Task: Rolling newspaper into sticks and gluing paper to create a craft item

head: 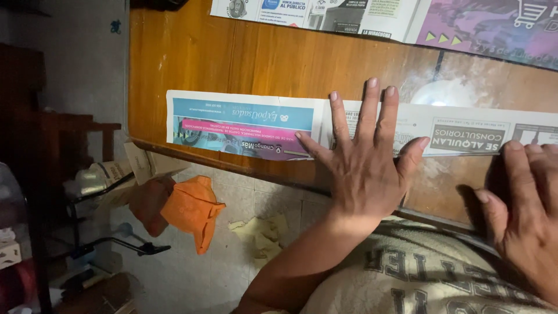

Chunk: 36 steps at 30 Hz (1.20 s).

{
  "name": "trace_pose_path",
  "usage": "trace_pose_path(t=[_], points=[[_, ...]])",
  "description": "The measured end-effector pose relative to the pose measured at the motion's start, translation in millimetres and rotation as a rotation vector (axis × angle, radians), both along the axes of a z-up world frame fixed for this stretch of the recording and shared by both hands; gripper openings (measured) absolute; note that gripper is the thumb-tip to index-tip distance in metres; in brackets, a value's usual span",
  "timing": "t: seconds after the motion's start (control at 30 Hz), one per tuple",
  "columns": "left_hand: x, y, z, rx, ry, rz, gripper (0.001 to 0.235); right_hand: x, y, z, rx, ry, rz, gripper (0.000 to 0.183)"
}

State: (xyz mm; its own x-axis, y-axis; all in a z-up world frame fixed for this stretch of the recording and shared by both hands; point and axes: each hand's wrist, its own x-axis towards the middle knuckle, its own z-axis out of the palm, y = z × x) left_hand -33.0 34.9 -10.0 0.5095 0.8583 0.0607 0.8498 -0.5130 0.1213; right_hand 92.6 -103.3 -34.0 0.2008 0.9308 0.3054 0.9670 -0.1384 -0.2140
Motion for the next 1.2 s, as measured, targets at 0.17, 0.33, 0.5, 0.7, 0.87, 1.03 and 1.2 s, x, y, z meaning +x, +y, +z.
trace_pose_path(t=[0.17,0.33,0.5,0.7,0.87,1.03,1.2], points=[[-0.1,2.5,2.1,-0.045,0.0,0.01,0.066,-0.8,3.0,1.2,0.036,0.016,0.033,0.057],[-0.2,1.3,2.1,-0.034,-0.038,0.016,0.064,-0.1,0.3,5.7,-0.05,-0.061,0.001,0.052],[-1.3,4.4,5.0,-0.121,-0.038,-0.008,0.063,-2.5,1.2,9.0,-0.063,-0.038,-0.01,0.052],[-1.5,8.5,8.7,-0.165,-0.068,-0.01,0.062,-3.6,8.5,17.8,-0.109,-0.148,-0.027,0.051],[-2.9,7.6,8.0,-0.134,-0.09,-0.011,0.061,-4.7,12.3,21.6,-0.086,-0.114,-0.017,0.049],[-2.6,7.8,3.4,-0.103,-0.07,-0.01,0.061,-3.6,13.2,20.9,-0.146,-0.344,-0.098,0.055],[-1.8,8.3,3.5,-0.076,-0.052,-0.019,0.061,-2.6,17.8,30.5,-0.174,-0.484,-0.117,0.056]])
